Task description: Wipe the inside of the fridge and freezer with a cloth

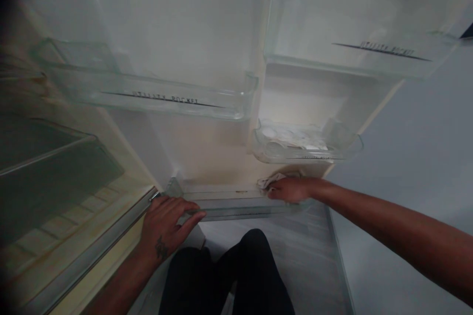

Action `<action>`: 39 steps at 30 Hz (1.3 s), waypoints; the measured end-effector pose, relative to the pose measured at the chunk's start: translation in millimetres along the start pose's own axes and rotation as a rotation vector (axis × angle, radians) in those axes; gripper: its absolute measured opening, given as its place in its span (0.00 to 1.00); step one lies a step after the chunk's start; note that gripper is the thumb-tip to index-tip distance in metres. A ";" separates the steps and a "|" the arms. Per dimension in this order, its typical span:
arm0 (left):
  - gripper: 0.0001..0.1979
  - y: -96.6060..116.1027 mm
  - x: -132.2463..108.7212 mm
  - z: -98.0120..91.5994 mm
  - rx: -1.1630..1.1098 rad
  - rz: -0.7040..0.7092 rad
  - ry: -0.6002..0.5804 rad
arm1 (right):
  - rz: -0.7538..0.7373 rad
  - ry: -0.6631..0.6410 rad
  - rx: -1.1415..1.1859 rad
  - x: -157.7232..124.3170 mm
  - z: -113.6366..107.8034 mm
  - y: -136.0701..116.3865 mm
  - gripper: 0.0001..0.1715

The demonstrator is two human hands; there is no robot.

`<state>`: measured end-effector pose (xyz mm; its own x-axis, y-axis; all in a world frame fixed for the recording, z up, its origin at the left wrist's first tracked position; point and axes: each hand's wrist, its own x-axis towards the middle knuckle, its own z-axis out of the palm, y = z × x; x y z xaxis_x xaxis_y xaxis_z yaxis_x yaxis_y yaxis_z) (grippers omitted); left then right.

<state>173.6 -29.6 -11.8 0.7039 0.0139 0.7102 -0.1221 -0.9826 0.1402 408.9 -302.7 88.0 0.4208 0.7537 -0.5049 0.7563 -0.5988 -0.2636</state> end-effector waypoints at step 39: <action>0.19 -16.5 -24.9 6.1 -0.005 -0.069 0.169 | -0.307 0.061 0.076 50.9 4.1 -58.9 0.17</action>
<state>162.3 -14.9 -36.0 0.5829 0.1131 0.8047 -0.0811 -0.9772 0.1961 383.7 -230.2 74.5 0.2102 0.9156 -0.3426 0.8138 -0.3581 -0.4577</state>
